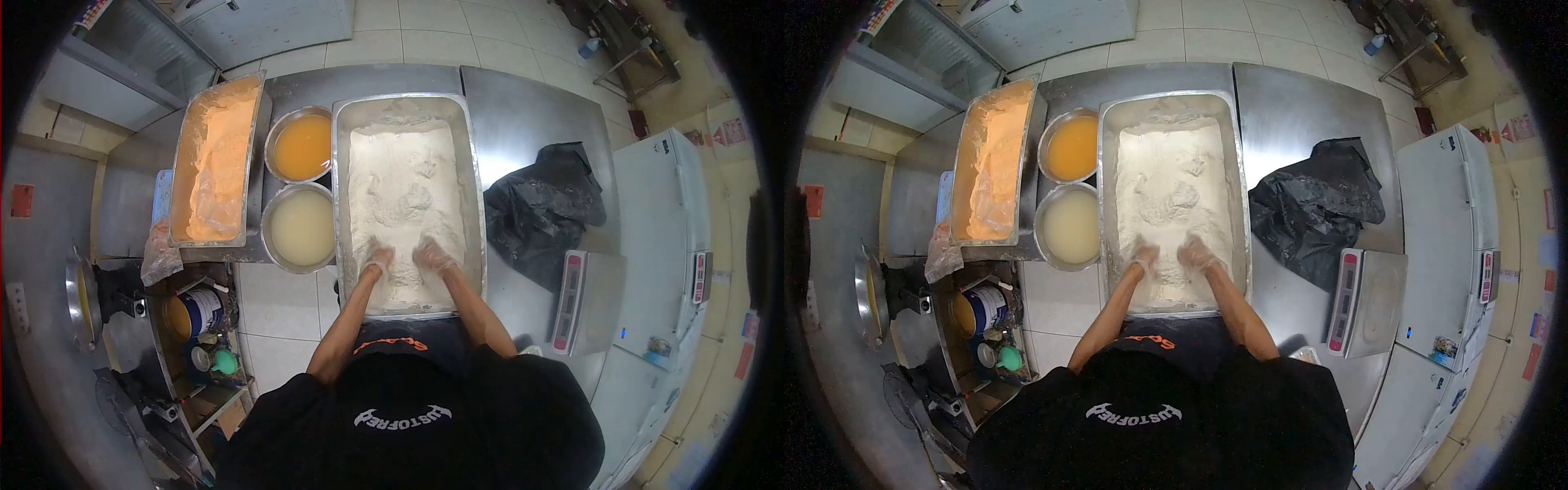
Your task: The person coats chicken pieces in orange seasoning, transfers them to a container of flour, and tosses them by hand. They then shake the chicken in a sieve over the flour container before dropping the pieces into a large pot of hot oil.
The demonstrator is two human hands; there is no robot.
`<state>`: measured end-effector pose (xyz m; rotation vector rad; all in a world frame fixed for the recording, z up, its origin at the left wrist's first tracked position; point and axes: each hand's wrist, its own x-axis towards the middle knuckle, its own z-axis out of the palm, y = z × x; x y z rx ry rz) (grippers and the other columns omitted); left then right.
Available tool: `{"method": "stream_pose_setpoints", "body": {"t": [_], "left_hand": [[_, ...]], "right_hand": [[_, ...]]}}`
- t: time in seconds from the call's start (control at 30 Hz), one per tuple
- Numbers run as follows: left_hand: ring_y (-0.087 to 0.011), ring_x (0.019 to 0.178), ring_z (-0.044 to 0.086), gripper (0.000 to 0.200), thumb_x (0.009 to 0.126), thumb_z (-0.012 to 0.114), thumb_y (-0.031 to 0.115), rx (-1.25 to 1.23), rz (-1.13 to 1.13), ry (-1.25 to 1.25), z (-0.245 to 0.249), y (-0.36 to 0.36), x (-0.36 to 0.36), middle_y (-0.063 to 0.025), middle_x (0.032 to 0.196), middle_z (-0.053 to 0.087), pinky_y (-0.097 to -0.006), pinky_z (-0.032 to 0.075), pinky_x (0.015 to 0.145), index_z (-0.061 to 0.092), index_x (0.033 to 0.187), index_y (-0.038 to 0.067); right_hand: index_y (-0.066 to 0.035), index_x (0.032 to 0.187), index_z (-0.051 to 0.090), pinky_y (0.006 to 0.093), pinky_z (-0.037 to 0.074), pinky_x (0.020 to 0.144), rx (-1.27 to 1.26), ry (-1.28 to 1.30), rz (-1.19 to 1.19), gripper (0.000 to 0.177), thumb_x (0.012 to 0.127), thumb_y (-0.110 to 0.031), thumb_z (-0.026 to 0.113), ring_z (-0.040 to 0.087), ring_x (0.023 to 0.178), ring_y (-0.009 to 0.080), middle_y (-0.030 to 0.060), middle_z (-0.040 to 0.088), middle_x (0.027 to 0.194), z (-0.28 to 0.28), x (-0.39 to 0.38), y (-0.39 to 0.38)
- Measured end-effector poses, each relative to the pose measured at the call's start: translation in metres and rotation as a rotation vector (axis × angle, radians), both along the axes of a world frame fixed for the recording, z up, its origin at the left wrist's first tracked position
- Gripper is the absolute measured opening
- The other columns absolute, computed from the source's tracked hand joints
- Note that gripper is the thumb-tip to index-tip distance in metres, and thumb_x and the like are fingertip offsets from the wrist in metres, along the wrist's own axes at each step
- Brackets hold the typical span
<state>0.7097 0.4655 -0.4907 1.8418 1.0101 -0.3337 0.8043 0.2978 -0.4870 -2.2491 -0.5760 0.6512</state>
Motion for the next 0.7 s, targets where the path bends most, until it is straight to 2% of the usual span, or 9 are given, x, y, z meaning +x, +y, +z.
{"method": "stream_pose_setpoints", "body": {"t": [0.07,0.17,0.23,0.33,0.37,0.5,0.57,0.6,0.7], "left_hand": [[-0.0365,0.118,0.038,0.069,0.075,0.051,0.031,0.196,0.084,-0.176,-0.002,0.027,0.027,-0.0237,0.127,0.039,-0.0420,0.030,0.098,0.027,0.133,0.002],[-0.0389,0.123,0.029,0.076,0.077,0.046,0.037,0.346,0.062,-0.160,0.022,0.059,0.085,-0.0242,0.134,0.030,-0.0424,0.025,0.102,0.014,0.137,0.004],[-0.0401,0.124,0.027,0.074,0.078,0.044,0.038,0.400,-0.248,0.003,-0.014,0.078,0.123,-0.0246,0.135,0.027,-0.0428,0.023,0.103,0.013,0.137,0.006],[-0.0351,0.121,0.035,0.064,0.079,0.043,0.036,0.643,-0.325,-0.081,0.019,0.050,0.126,-0.0231,0.129,0.038,-0.0400,0.028,0.100,0.027,0.133,0.006],[-0.0351,0.121,0.035,0.064,0.079,0.043,0.036,0.643,-0.314,-0.082,0.029,0.051,0.123,-0.0231,0.129,0.038,-0.0400,0.028,0.100,0.027,0.133,0.006],[-0.0317,0.093,0.052,0.042,0.079,0.043,0.033,0.323,-0.778,0.010,0.061,0.076,0.101,-0.0205,0.106,0.054,-0.0378,0.042,0.081,0.049,0.105,0.000],[-0.0309,0.086,0.057,0.040,0.079,0.043,0.032,0.246,-0.877,0.033,0.074,0.090,0.107,-0.0199,0.100,0.058,-0.0373,0.045,0.076,0.055,0.098,-0.001],[-0.0298,0.085,0.058,0.045,0.076,0.045,0.035,0.182,-0.828,0.078,0.081,0.098,0.116,-0.0201,0.101,0.059,-0.0373,0.045,0.076,0.056,0.101,0.000],[-0.0277,0.081,0.060,0.046,0.070,0.054,0.035,0.278,-0.665,-0.005,0.084,0.112,0.123,-0.0195,0.100,0.060,-0.0380,0.045,0.073,0.058,0.103,0.002]], "right_hand": [[0.007,0.112,0.045,0.0404,0.042,0.081,0.220,-0.189,-0.158,0.065,0.071,-0.038,0.067,0.053,0.092,0.0319,0.0236,0.053,0.100,0.026,0.028,0.020],[0.007,0.121,0.037,0.0409,0.037,0.089,0.127,-0.024,-0.148,0.078,0.069,-0.042,0.068,0.046,0.105,0.0335,0.0265,0.045,0.113,-0.027,0.110,0.037],[0.005,0.124,0.036,0.0399,0.032,0.095,0.159,-0.298,-0.053,0.082,0.067,-0.044,0.069,0.041,0.111,0.0338,0.0252,0.043,0.118,0.024,0.127,0.063],[0.003,0.127,0.033,0.0385,0.024,0.104,0.138,-0.400,0.129,0.089,0.064,-0.047,0.071,0.034,0.120,0.0343,0.0233,0.039,0.126,0.075,0.123,0.094],[0.003,0.127,0.034,0.0381,0.024,0.104,0.091,-0.330,0.212,0.089,0.063,-0.048,0.071,0.034,0.121,0.0339,0.0229,0.038,0.127,0.078,0.128,0.095],[0.000,0.128,0.034,0.0358,0.024,0.104,-0.081,-0.055,0.614,0.097,0.056,-0.054,0.073,0.033,0.122,0.0315,0.0201,0.038,0.129,0.092,0.164,0.101],[0.001,0.131,0.027,0.0372,0.026,0.103,-0.260,-0.283,0.464,0.107,0.054,-0.059,0.070,0.037,0.119,0.0341,0.0224,0.037,0.129,0.158,0.168,0.116],[0.001,0.128,0.034,0.0373,0.027,0.103,-0.122,-0.400,0.277,0.106,0.050,-0.061,0.072,0.036,0.120,0.0300,0.0176,0.042,0.126,0.107,0.184,0.120],[0.001,0.128,0.033,0.0394,0.029,0.101,-0.221,-0.641,0.422,0.113,0.045,-0.064,0.073,0.038,0.119,0.0304,0.0189,0.043,0.124,0.071,0.158,0.149]]}}
